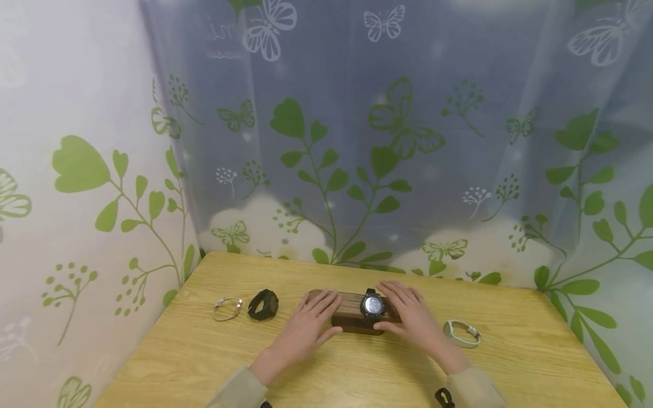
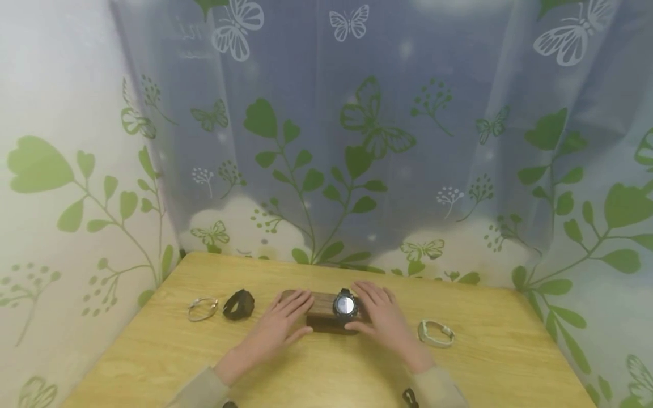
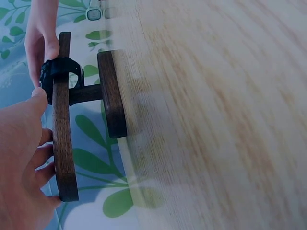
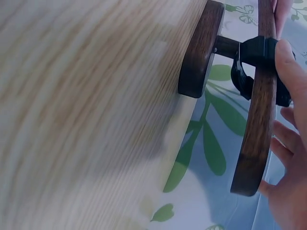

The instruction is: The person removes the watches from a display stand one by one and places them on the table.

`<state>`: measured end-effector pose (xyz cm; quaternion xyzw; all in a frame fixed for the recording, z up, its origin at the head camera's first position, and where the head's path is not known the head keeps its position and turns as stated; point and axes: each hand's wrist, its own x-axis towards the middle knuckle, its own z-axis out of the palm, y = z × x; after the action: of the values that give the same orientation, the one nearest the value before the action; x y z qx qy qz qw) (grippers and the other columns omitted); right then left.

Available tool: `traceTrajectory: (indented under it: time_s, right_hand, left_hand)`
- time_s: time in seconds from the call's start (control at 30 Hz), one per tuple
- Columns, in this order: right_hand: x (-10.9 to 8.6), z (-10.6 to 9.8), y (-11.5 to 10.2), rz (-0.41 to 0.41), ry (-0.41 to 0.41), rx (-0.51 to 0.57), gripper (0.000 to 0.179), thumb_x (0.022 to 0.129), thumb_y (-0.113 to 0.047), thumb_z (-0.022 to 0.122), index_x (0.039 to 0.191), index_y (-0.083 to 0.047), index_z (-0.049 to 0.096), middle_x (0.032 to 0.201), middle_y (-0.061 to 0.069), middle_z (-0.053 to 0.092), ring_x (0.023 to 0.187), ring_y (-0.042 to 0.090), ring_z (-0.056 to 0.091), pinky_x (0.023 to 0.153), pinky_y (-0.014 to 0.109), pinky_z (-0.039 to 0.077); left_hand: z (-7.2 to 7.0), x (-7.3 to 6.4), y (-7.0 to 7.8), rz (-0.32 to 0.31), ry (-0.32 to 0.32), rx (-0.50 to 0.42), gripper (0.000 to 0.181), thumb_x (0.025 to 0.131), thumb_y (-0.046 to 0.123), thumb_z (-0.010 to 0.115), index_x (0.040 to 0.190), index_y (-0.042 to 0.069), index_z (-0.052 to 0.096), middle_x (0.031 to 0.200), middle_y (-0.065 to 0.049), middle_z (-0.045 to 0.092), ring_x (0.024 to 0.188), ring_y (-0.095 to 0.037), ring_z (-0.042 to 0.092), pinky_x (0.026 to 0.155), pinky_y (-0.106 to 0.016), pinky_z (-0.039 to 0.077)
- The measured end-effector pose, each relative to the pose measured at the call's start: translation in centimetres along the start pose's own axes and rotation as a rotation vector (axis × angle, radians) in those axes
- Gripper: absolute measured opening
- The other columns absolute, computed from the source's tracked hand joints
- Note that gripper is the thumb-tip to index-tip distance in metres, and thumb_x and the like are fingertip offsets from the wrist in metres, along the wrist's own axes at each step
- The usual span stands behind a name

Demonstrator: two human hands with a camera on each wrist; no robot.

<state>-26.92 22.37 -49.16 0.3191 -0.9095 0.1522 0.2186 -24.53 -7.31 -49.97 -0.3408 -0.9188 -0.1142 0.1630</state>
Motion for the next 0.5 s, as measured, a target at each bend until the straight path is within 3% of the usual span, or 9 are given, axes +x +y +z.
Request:
traceTrajectory:
  time_s: [0.3, 0.5]
  right_hand:
    - [0.79, 0.52, -0.67, 0.011, -0.036, 0.003, 0.088, 0.079, -0.051, 0.082, 0.148, -0.006, 0.051, 0.146, 0.017, 0.055, 0.138, 0.038, 0.048, 0.110, 0.066, 0.038]
    - [0.87, 0.72, -0.67, 0.004, -0.009, 0.023, 0.084, 0.077, -0.049, 0.084, 0.144, -0.008, 0.055, 0.140, 0.014, 0.061, 0.134, 0.037, 0.052, 0.108, 0.064, 0.041]
  left_hand:
    - [0.17, -0.04, -0.04, 0.002, 0.011, 0.020, 0.067, 0.104, 0.050, 0.049, 0.156, 0.009, 0.039, 0.162, -0.010, 0.037, 0.150, -0.029, 0.032, 0.121, -0.058, 0.024]
    - [0.10, -0.03, -0.04, 0.022, 0.035, 0.017, 0.066, 0.104, 0.048, 0.052, 0.154, 0.007, 0.042, 0.160, -0.011, 0.040, 0.148, -0.032, 0.036, 0.118, -0.061, 0.029]
